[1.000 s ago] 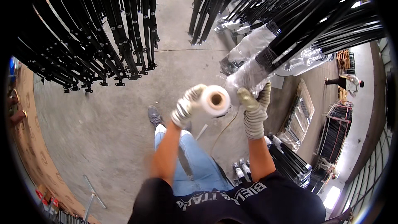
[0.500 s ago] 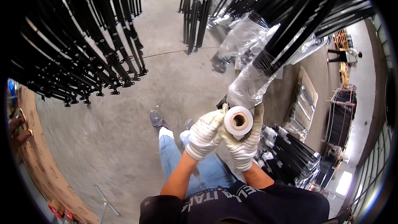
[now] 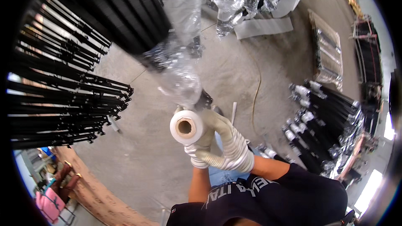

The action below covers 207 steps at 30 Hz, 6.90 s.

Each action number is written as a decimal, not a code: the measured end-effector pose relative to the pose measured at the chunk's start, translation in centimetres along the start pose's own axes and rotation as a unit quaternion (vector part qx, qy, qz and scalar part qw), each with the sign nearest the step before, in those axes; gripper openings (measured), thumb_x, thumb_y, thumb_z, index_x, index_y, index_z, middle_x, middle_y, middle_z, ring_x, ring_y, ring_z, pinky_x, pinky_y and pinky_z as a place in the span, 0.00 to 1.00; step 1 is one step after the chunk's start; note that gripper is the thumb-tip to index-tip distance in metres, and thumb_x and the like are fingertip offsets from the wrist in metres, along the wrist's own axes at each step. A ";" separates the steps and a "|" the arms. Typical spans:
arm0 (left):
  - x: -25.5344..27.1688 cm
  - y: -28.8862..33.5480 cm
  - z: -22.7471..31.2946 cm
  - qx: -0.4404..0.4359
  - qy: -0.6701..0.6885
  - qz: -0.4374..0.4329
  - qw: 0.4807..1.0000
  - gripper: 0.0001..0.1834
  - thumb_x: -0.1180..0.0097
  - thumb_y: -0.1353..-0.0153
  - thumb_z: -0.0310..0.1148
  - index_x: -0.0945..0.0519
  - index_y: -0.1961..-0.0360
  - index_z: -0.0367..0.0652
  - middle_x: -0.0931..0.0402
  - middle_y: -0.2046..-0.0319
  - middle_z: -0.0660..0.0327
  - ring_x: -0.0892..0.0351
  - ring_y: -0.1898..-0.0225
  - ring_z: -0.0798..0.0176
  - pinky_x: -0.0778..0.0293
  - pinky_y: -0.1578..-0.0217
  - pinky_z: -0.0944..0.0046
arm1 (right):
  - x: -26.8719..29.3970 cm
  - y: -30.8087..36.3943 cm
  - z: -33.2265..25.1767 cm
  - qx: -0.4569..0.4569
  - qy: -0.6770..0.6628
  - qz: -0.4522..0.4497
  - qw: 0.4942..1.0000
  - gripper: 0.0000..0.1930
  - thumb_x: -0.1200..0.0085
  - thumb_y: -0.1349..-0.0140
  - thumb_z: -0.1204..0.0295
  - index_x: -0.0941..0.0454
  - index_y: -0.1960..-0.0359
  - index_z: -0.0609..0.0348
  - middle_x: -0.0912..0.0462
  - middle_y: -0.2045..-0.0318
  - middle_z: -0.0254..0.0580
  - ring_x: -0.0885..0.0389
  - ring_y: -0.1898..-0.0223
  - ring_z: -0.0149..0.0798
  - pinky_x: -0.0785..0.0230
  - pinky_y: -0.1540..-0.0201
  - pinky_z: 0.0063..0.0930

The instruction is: The person is wrapping the ends of black metal tubes with protective foam and securing them by wrapping plastic film from a roll. They handle multiple tubes by hand, applying the wrap to one end and then the other.

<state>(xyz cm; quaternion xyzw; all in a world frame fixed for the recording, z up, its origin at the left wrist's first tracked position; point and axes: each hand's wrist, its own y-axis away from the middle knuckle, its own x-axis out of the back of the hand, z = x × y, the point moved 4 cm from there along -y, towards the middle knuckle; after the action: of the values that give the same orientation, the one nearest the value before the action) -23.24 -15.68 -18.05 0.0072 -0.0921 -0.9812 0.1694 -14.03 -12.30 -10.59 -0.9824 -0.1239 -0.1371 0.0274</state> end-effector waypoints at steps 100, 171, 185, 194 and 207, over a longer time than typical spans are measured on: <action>7.5 -4.6 -6.0 0.207 -0.003 -0.088 0.974 0.25 0.38 0.58 0.24 0.30 0.55 0.41 0.27 0.62 0.63 0.29 0.62 0.67 0.29 0.60 0.65 | -7.6 -2.7 18.4 -0.272 -0.494 0.019 0.825 0.16 0.56 0.40 0.62 0.30 0.56 0.58 0.26 0.65 0.32 0.29 0.62 0.27 0.34 0.60 0.21; 8.8 -9.8 -3.9 -0.216 -0.692 -0.551 0.413 0.17 0.56 0.43 0.36 0.32 0.55 0.37 0.29 0.60 0.54 0.30 0.57 0.63 0.30 0.59 0.65 | -15.8 -0.4 16.9 -0.068 -0.397 -0.281 0.871 0.17 0.48 0.49 0.65 0.29 0.61 0.65 0.24 0.70 0.56 0.25 0.85 0.42 0.34 0.85 0.30; 5.2 -7.4 -10.3 0.287 0.216 -0.390 0.848 0.22 0.42 0.50 0.34 0.29 0.53 0.38 0.27 0.61 0.65 0.29 0.60 0.71 0.33 0.56 0.70 | -11.0 5.9 15.5 -0.343 -0.748 -0.011 0.569 0.40 0.48 0.55 0.42 0.39 0.49 0.64 0.27 0.62 0.59 0.23 0.65 0.51 0.23 0.70 0.40; 5.2 -4.5 -9.7 0.258 0.277 -0.189 0.906 0.28 0.52 0.52 0.21 0.38 0.46 0.38 0.31 0.60 0.65 0.32 0.61 0.72 0.33 0.59 0.73 | -10.9 6.9 12.9 -0.329 -0.503 0.174 0.780 0.36 0.43 0.53 0.51 0.40 0.47 0.59 0.32 0.51 0.42 0.31 0.53 0.41 0.35 0.52 0.38; 9.0 -6.9 -6.8 0.348 0.326 -0.207 0.855 0.30 0.54 0.55 0.19 0.38 0.46 0.41 0.28 0.60 0.53 0.25 0.62 0.60 0.25 0.60 0.66 | -7.7 6.8 10.0 -0.306 -0.558 0.146 0.757 0.30 0.35 0.62 0.74 0.33 0.53 0.62 0.27 0.55 0.43 0.31 0.50 0.44 0.40 0.44 0.41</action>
<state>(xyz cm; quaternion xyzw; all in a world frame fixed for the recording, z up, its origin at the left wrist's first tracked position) -33.68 -13.48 -25.82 0.4035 -0.3636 -0.8391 -0.0305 -16.89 -19.83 -22.51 -0.8468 0.0763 0.4107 -0.3293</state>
